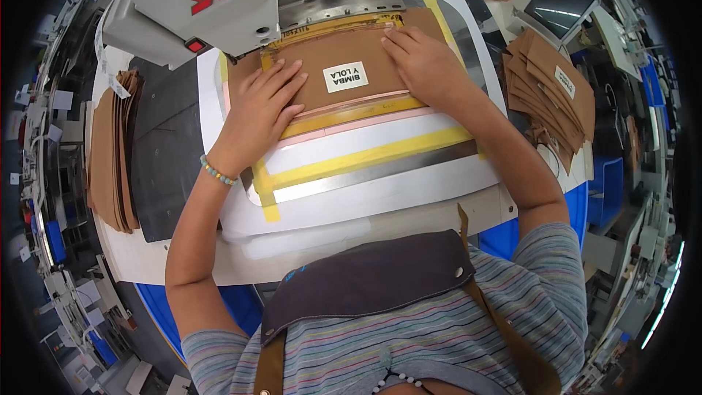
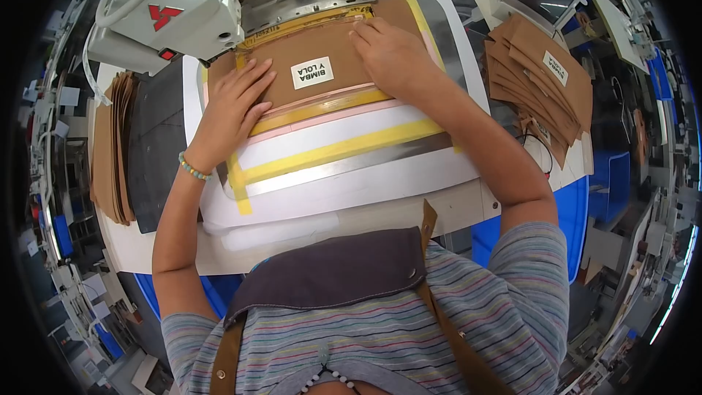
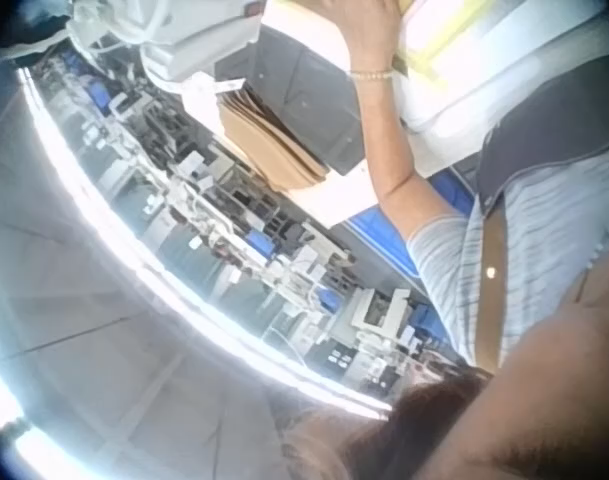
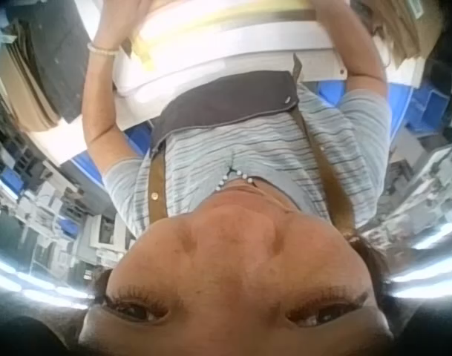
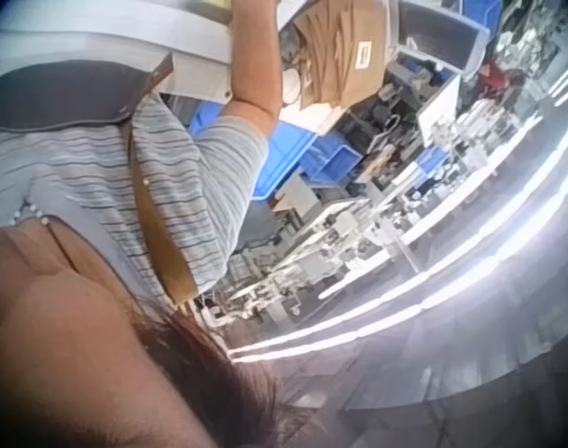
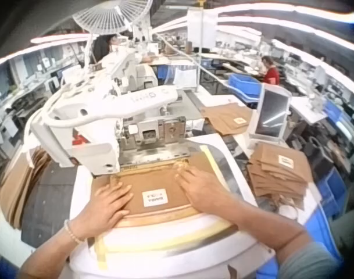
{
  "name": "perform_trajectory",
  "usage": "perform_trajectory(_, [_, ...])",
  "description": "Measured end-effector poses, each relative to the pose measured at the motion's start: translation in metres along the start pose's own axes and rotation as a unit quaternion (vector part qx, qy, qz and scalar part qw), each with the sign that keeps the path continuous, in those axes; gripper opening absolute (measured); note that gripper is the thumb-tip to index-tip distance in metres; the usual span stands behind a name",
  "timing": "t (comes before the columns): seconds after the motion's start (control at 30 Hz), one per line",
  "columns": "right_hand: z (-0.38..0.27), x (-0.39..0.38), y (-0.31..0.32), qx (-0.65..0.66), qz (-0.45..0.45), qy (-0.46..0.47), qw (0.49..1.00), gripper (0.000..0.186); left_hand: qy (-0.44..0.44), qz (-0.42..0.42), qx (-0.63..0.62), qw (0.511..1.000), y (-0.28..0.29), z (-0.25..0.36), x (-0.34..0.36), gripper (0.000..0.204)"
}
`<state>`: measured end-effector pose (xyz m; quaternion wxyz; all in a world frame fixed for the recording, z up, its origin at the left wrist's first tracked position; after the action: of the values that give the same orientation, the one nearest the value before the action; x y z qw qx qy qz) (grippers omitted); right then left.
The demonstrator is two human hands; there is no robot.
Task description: Using an industrial sewing machine to stitch and assemble leather bag panels with branded labels.
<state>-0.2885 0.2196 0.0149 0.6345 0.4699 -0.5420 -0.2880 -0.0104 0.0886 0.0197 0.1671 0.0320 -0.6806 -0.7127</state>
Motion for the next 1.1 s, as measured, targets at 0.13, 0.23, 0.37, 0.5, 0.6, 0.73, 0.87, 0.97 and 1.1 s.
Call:
perform_trajectory(0.13, [0.000,0.003,0.001,-0.020,0.003,0.015,1.000,0.037,-0.006,0.015,0.009,1.000,0.000,0.001,0.003,0.047])
perform_trajectory(0.23, [0.001,0.006,0.004,-0.003,0.003,-0.002,1.000,0.034,-0.006,0.030,0.028,0.999,0.003,0.004,0.007,0.046])
perform_trajectory(0.37, [-0.001,0.012,0.011,0.033,-0.009,-0.007,0.999,0.034,0.005,0.031,0.069,0.997,0.000,0.004,0.005,0.047])
perform_trajectory(0.5, [-0.001,0.013,0.014,0.048,-0.088,-0.048,0.994,0.042,0.000,0.038,0.106,0.994,-0.001,0.005,0.005,0.046])
perform_trajectory(0.6, [0.001,0.018,0.014,0.062,-0.087,-0.035,0.994,0.042,0.008,0.027,0.117,0.993,0.002,0.008,0.008,0.045])
perform_trajectory(0.73, [0.000,0.022,0.015,0.068,-0.097,-0.040,0.992,0.041,0.011,0.003,0.067,0.998,0.004,0.015,0.012,0.045])
perform_trajectory(0.87, [-0.004,0.026,0.009,0.065,-0.084,-0.005,0.994,0.040,0.015,0.019,0.043,0.999,0.001,0.017,0.013,0.045])
perform_trajectory(0.97, [-0.007,0.031,0.004,0.065,-0.077,0.011,0.995,0.039,0.020,0.017,0.046,0.999,0.001,0.015,0.012,0.046])
perform_trajectory(1.1, [-0.014,0.040,-0.001,0.080,-0.076,0.022,0.994,0.038,0.023,0.020,0.033,0.999,0.001,0.012,0.011,0.045])
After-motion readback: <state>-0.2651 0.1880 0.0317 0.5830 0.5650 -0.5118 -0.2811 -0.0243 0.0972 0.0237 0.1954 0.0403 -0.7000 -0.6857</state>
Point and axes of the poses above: each hand's wrist, its own x-axis towards the middle knuckle, its own y-axis out of the back of the hand, z = x × y, the point moved 3 cm from there along x, towards the middle knuckle, and after that the axes turned 8 degrees about x, right-handed, at the moved point
